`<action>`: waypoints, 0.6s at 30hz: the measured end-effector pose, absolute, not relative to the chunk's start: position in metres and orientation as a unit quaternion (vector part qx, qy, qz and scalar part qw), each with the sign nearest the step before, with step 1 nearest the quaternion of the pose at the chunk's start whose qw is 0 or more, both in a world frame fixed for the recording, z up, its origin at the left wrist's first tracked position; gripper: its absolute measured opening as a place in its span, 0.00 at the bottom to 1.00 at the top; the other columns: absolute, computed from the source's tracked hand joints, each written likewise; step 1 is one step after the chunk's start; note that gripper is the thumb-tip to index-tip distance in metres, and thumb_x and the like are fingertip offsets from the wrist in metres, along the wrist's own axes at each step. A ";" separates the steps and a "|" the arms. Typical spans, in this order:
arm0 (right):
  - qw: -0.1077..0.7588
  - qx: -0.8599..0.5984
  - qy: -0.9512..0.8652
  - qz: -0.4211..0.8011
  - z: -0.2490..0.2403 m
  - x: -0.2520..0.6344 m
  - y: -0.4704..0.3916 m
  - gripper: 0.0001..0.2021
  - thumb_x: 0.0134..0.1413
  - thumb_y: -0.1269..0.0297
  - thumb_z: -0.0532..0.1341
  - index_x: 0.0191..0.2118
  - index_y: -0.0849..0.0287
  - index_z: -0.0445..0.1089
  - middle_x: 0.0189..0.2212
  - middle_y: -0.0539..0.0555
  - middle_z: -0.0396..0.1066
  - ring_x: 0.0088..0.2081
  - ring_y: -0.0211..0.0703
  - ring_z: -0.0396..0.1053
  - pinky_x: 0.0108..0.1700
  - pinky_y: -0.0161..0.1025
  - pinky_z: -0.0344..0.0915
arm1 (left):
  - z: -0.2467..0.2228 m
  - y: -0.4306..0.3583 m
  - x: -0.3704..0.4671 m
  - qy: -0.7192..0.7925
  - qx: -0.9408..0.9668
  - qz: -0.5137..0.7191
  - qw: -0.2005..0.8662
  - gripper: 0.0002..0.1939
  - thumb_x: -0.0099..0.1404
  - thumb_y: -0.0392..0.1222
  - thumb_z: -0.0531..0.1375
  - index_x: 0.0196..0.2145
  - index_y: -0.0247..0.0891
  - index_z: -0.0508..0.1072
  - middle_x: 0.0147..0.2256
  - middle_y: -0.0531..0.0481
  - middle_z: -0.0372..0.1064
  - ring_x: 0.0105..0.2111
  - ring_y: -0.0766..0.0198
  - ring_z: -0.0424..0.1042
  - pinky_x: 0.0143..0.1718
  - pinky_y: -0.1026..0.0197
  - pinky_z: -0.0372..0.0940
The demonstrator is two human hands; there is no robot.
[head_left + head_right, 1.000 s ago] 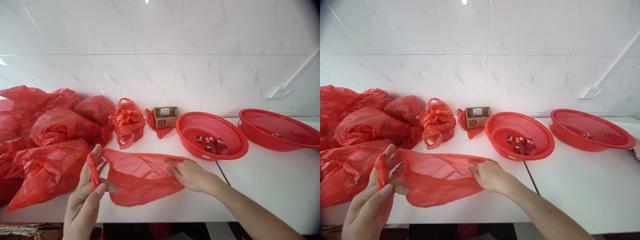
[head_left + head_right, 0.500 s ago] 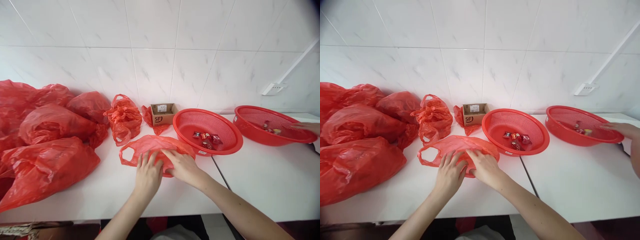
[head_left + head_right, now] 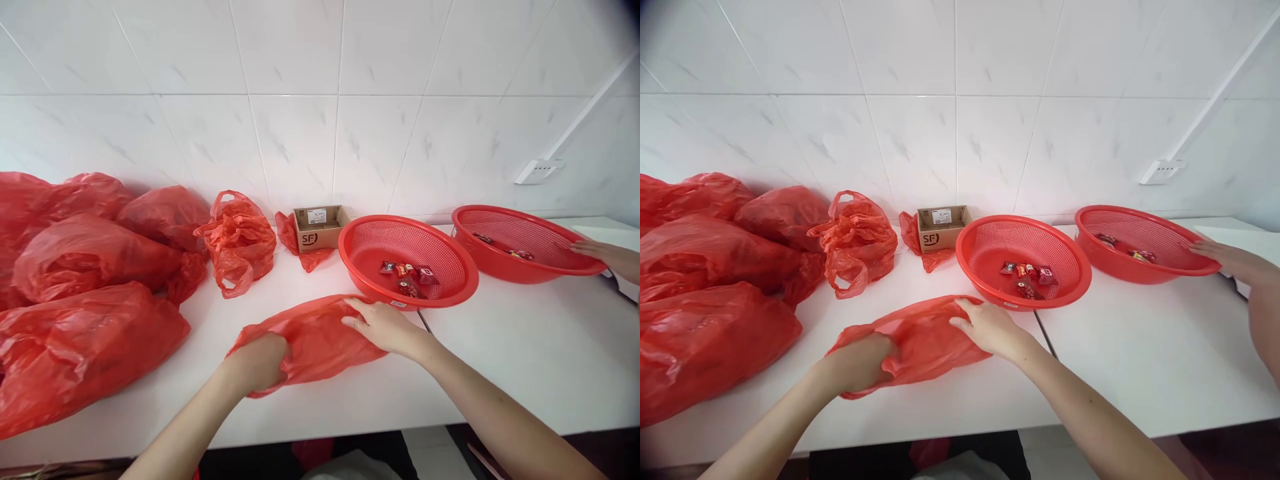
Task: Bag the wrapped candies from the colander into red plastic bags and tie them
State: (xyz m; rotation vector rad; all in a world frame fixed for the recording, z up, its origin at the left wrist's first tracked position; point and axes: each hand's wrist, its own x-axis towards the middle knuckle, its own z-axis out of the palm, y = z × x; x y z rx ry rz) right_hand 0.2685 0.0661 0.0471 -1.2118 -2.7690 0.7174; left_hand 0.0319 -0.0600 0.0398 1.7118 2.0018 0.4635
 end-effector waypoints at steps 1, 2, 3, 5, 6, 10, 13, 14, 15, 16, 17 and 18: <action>0.012 -0.394 -0.898 0.198 0.042 0.264 0.069 0.27 0.62 0.51 0.52 0.64 0.55 0.58 0.44 0.62 0.74 0.45 0.58 0.72 0.43 0.47 0.64 | 0.044 -0.062 0.038 0.711 0.640 0.146 0.252 0.11 0.39 0.32 0.58 0.19 0.46 0.77 0.18 0.52 0.71 0.19 0.58 0.68 0.21 0.62 0.55; -0.001 -0.392 -0.904 0.170 0.037 0.259 0.071 0.30 0.59 0.55 0.56 0.65 0.57 0.56 0.44 0.63 0.74 0.45 0.59 0.72 0.43 0.48 0.64 | 0.050 -0.065 0.043 0.692 0.657 0.121 0.274 0.13 0.40 0.31 0.57 0.19 0.47 0.77 0.18 0.53 0.71 0.19 0.59 0.68 0.20 0.62 0.54; -0.017 -0.386 -0.910 0.153 0.031 0.254 0.073 0.34 0.55 0.58 0.60 0.66 0.58 0.54 0.46 0.64 0.73 0.46 0.60 0.71 0.44 0.48 0.64 | 0.055 -0.067 0.048 0.671 0.671 0.100 0.299 0.15 0.42 0.30 0.55 0.20 0.48 0.78 0.18 0.53 0.71 0.18 0.60 0.67 0.20 0.62 0.54; -0.039 -0.367 -0.918 0.147 0.022 0.249 0.075 0.42 0.46 0.63 0.65 0.67 0.57 0.50 0.50 0.65 0.70 0.46 0.61 0.71 0.44 0.49 0.64 | 0.065 -0.071 0.056 0.641 0.690 0.094 0.323 0.16 0.48 0.30 0.54 0.23 0.49 0.78 0.18 0.55 0.70 0.18 0.62 0.66 0.21 0.63 0.56; -0.046 -0.361 -0.919 0.152 0.019 0.247 0.076 0.44 0.44 0.62 0.66 0.68 0.55 0.49 0.53 0.66 0.67 0.46 0.61 0.70 0.44 0.49 0.64 | 0.068 -0.075 0.059 0.633 0.700 0.117 0.309 0.16 0.52 0.32 0.54 0.26 0.49 0.79 0.19 0.54 0.71 0.19 0.62 0.68 0.23 0.63 0.58; -0.072 -0.372 -0.911 0.160 0.012 0.251 0.080 0.52 0.41 0.60 0.68 0.70 0.46 0.39 0.55 0.67 0.62 0.44 0.61 0.70 0.43 0.52 0.62 | 0.063 -0.096 0.070 0.605 0.726 0.318 0.075 0.15 0.65 0.36 0.53 0.41 0.47 0.78 0.34 0.48 0.75 0.36 0.59 0.72 0.40 0.59 0.66; -0.095 -0.383 -0.905 0.160 0.009 0.256 0.082 0.58 0.34 0.58 0.72 0.70 0.45 0.38 0.54 0.67 0.62 0.46 0.64 0.69 0.45 0.53 0.62 | 0.039 -0.109 0.075 0.616 0.687 0.373 -0.099 0.12 0.63 0.34 0.57 0.37 0.49 0.79 0.38 0.47 0.72 0.42 0.56 0.70 0.57 0.44 0.57; -0.100 -0.382 -0.904 0.161 0.009 0.258 0.081 0.59 0.33 0.57 0.72 0.70 0.46 0.39 0.54 0.67 0.62 0.48 0.66 0.68 0.46 0.54 0.62 | 0.030 -0.110 0.076 0.646 0.661 0.359 -0.132 0.11 0.62 0.36 0.59 0.36 0.50 0.79 0.42 0.45 0.70 0.47 0.51 0.68 0.59 0.37 0.51; -0.103 -0.378 -0.906 0.162 0.010 0.259 0.079 0.58 0.32 0.56 0.72 0.69 0.48 0.41 0.52 0.67 0.64 0.48 0.66 0.67 0.46 0.54 0.62 | 0.020 -0.110 0.078 0.681 0.634 0.336 -0.147 0.09 0.61 0.39 0.60 0.35 0.50 0.80 0.48 0.43 0.67 0.52 0.44 0.63 0.58 0.30 0.48; -0.100 -0.370 -0.909 0.162 0.014 0.262 0.076 0.56 0.33 0.56 0.72 0.69 0.50 0.44 0.50 0.66 0.67 0.48 0.66 0.67 0.47 0.54 0.62 | 0.010 -0.109 0.079 0.717 0.609 0.308 -0.143 0.08 0.61 0.42 0.61 0.34 0.51 0.81 0.55 0.41 0.61 0.57 0.37 0.58 0.55 0.26 0.48; -0.091 -0.355 -0.916 0.166 0.021 0.265 0.072 0.53 0.35 0.57 0.71 0.68 0.51 0.47 0.47 0.65 0.69 0.47 0.65 0.68 0.46 0.54 0.63 | 0.001 -0.108 0.080 0.746 0.590 0.284 -0.120 0.08 0.60 0.44 0.61 0.36 0.51 0.81 0.60 0.41 0.55 0.59 0.32 0.54 0.52 0.25 0.51; -0.075 -0.332 -0.923 0.178 0.030 0.269 0.068 0.48 0.39 0.57 0.70 0.67 0.50 0.51 0.45 0.62 0.71 0.46 0.62 0.69 0.46 0.52 0.64 | -0.006 -0.107 0.080 0.765 0.578 0.271 -0.084 0.10 0.60 0.46 0.61 0.38 0.51 0.81 0.63 0.42 0.49 0.59 0.31 0.54 0.50 0.28 0.56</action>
